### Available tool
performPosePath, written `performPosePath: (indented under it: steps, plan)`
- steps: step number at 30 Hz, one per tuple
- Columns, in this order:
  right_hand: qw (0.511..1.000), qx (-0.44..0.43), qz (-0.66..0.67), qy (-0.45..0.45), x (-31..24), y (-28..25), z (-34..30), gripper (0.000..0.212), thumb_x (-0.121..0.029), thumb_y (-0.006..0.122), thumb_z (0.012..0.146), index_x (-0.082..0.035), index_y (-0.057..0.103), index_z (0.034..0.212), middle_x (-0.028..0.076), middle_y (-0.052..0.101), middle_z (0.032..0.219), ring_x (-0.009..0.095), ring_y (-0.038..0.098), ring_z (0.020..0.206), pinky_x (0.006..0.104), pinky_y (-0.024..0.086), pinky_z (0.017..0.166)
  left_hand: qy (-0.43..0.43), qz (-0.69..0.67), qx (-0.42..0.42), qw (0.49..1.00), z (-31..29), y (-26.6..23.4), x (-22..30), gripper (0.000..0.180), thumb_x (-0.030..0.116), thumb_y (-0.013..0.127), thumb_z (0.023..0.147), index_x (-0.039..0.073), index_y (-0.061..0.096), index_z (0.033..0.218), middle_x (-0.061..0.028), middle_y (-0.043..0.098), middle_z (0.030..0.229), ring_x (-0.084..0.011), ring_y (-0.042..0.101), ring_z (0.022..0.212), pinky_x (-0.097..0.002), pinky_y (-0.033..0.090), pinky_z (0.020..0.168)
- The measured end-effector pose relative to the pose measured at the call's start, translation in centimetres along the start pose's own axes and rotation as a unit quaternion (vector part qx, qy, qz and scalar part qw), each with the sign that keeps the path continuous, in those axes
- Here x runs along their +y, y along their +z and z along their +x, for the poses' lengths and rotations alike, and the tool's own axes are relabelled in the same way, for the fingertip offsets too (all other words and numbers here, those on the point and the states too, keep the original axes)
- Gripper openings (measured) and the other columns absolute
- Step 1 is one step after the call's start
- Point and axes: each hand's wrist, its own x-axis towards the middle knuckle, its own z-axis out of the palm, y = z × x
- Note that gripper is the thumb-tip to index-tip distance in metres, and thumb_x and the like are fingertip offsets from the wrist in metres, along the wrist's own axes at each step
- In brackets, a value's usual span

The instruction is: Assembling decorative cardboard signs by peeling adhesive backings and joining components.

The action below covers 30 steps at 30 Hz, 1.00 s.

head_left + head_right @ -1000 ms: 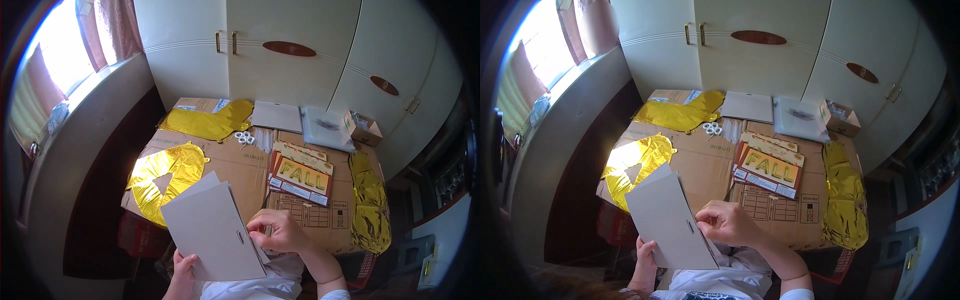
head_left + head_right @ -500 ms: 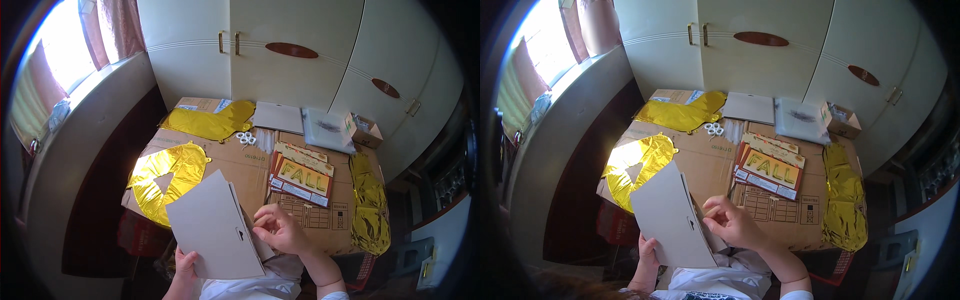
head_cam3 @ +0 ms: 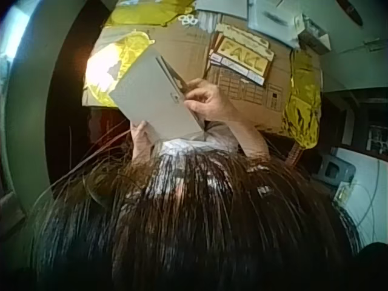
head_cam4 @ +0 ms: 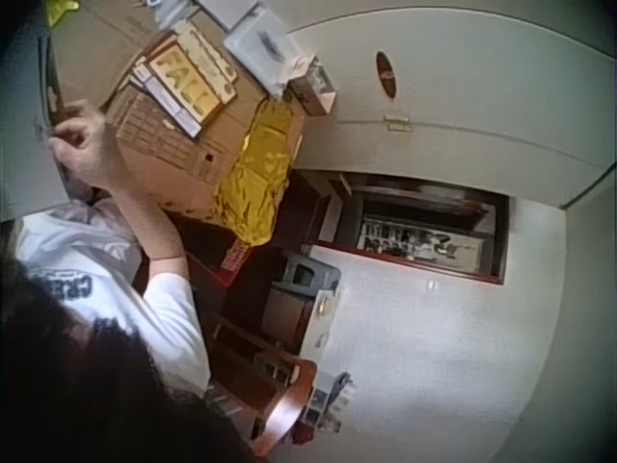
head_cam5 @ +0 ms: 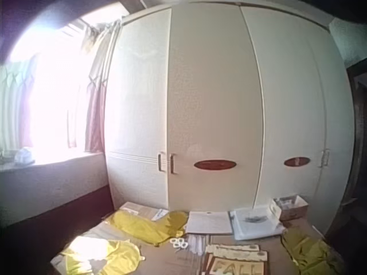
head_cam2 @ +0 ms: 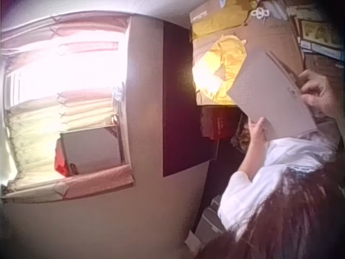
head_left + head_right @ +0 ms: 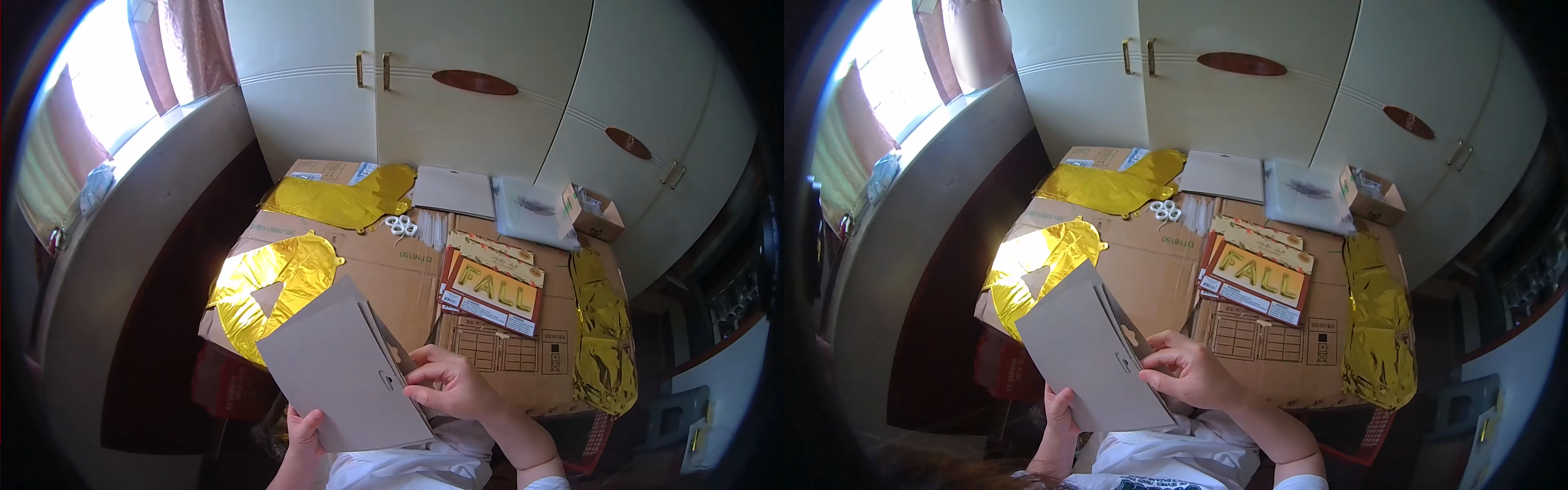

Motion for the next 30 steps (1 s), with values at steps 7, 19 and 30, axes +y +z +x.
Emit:
performPosePath:
  steps: [7, 19, 30]
  plan:
    - [0.998, 0.057, -0.026, -0.026, 0.5, -0.1, -0.1, 0.016, -0.012, 0.068, 0.076, -0.001, 0.069, 0.089, 0.009, 0.060, 0.100, 0.015, 0.061, 0.086, 0.0252, 0.049, 0.071, 0.045, 0.020, -0.005, 0.999, -0.2, -0.2, -0.3, 0.044, 0.007, 0.072, 0.074, 0.006, 0.053, 0.113, -0.0103, 0.062, 0.103, -0.0235, 0.063, 0.091, -0.0381, 0.053, 0.079]
    - [0.985, 0.104, -0.118, -0.070, -0.7, -0.5, 0.8, 0.006, -0.006, 0.067, 0.073, -0.002, 0.067, 0.077, 0.005, 0.059, 0.096, 0.012, 0.059, 0.080, 0.0245, 0.048, 0.064, 0.100, 0.057, -0.029, 0.993, -0.7, -0.3, 0.1, 0.043, 0.001, 0.069, 0.075, 0.005, 0.051, 0.114, -0.0119, 0.061, 0.105, -0.0250, 0.062, 0.092, -0.0390, 0.053, 0.079]
    - [0.994, 0.103, 0.010, -0.034, 0.7, 0.2, 0.6, 0.011, -0.006, 0.065, 0.076, -0.002, 0.068, 0.086, 0.007, 0.058, 0.101, 0.013, 0.056, 0.082, 0.0246, 0.046, 0.069, 0.090, 0.051, -0.005, 0.995, -0.5, -0.4, -0.2, 0.044, 0.003, 0.071, 0.074, 0.006, 0.051, 0.113, -0.0110, 0.061, 0.105, -0.0243, 0.062, 0.093, -0.0378, 0.053, 0.079]
